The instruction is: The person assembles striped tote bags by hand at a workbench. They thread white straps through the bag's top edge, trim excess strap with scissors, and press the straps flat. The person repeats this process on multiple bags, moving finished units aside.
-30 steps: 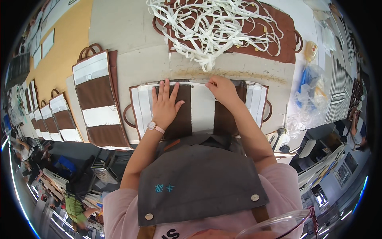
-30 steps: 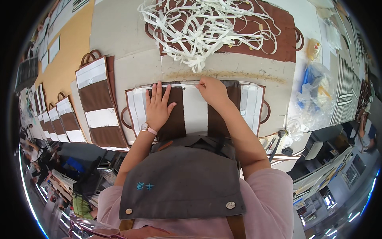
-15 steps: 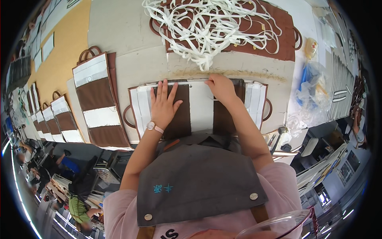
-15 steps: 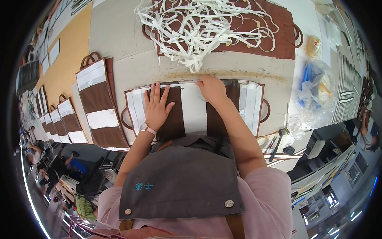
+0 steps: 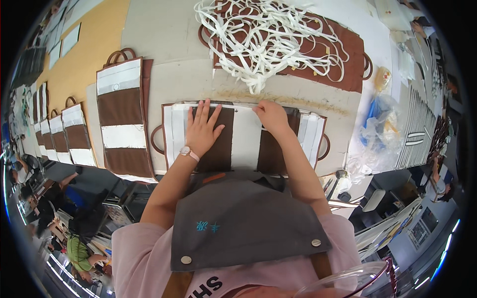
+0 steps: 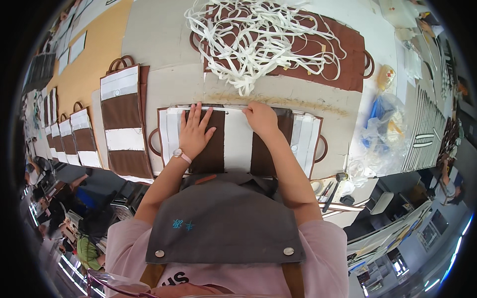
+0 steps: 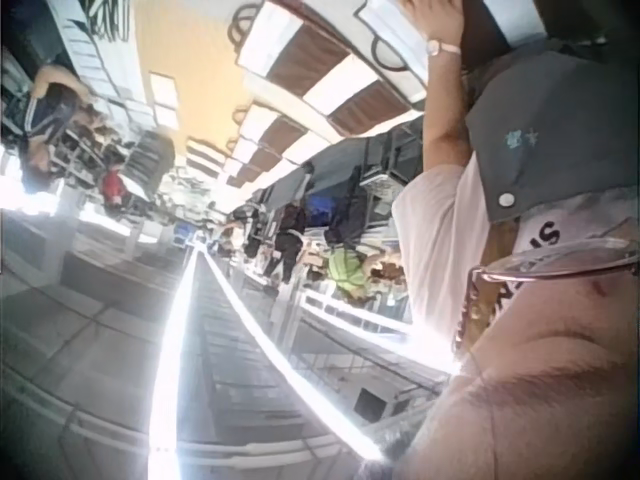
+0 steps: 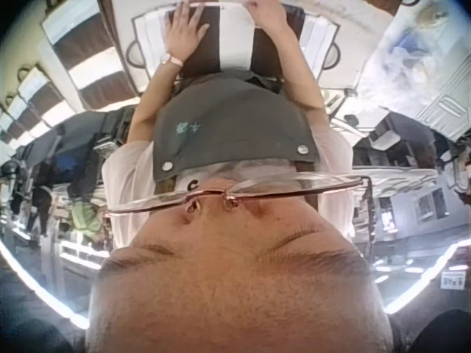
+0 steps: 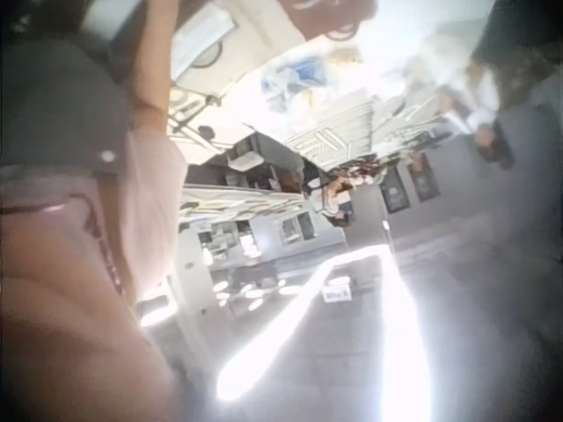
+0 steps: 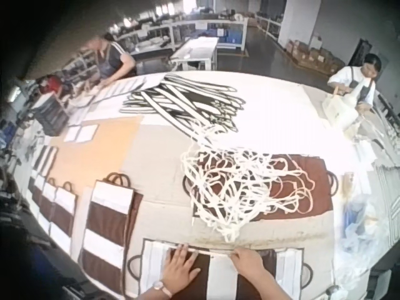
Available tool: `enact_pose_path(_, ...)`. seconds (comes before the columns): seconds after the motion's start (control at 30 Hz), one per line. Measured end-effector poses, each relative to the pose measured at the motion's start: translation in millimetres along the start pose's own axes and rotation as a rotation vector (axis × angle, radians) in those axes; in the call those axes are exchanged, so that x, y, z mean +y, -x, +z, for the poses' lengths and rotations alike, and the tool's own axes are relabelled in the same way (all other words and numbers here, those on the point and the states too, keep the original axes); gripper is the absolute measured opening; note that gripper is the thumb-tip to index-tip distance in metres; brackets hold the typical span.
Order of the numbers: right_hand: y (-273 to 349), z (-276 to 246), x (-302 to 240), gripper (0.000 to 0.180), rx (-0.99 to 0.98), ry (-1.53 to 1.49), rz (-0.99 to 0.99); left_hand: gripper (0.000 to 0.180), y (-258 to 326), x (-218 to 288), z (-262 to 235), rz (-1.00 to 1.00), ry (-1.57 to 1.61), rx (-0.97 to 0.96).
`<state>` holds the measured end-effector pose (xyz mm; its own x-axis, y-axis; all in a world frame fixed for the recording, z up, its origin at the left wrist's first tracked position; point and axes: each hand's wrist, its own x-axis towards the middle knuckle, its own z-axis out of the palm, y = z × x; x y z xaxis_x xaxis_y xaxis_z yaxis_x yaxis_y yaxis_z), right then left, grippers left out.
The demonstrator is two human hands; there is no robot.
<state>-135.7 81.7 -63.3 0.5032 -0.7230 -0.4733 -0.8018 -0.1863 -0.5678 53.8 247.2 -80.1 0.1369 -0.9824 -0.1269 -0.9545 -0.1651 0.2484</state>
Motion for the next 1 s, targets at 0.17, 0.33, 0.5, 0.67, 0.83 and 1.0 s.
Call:
enact_pose_path(0.17, -9, 7, 8, 0.023, 0.007, 0.053, -0.031, 0.064, 0, 2, 4, -0.013, 0.024, 0.035)
enact_pose_path(0.33, -7, 6, 9, 0.023, 0.006, 0.01, -0.017, 0.063, -4, 18, -4, -0.02, -0.017, -0.019)
enact_pose_path(0.5, -7, 9, 6, 0.022, 0.014, 0.042, -0.013, 0.062, -8, 30, -7, -0.062, -0.055, -0.063)
enact_pose_path(0.67, -6, 7, 2, 0.023, 0.029, 0.063, -0.017, 0.062, -13, 38, -8, -0.111, -0.087, -0.067)
enact_pose_path(0.83, -7, 17, 5, 0.025, 0.099, 0.099, -0.02, 0.071, -20, 53, -1, 0.012, -0.089, -0.054)
enact_pose_path(1.0, -2, 10, 7, 0.026, 0.13, 0.111, 0.007, 0.072, -27, 51, 15, 0.114, 0.02, -0.04)
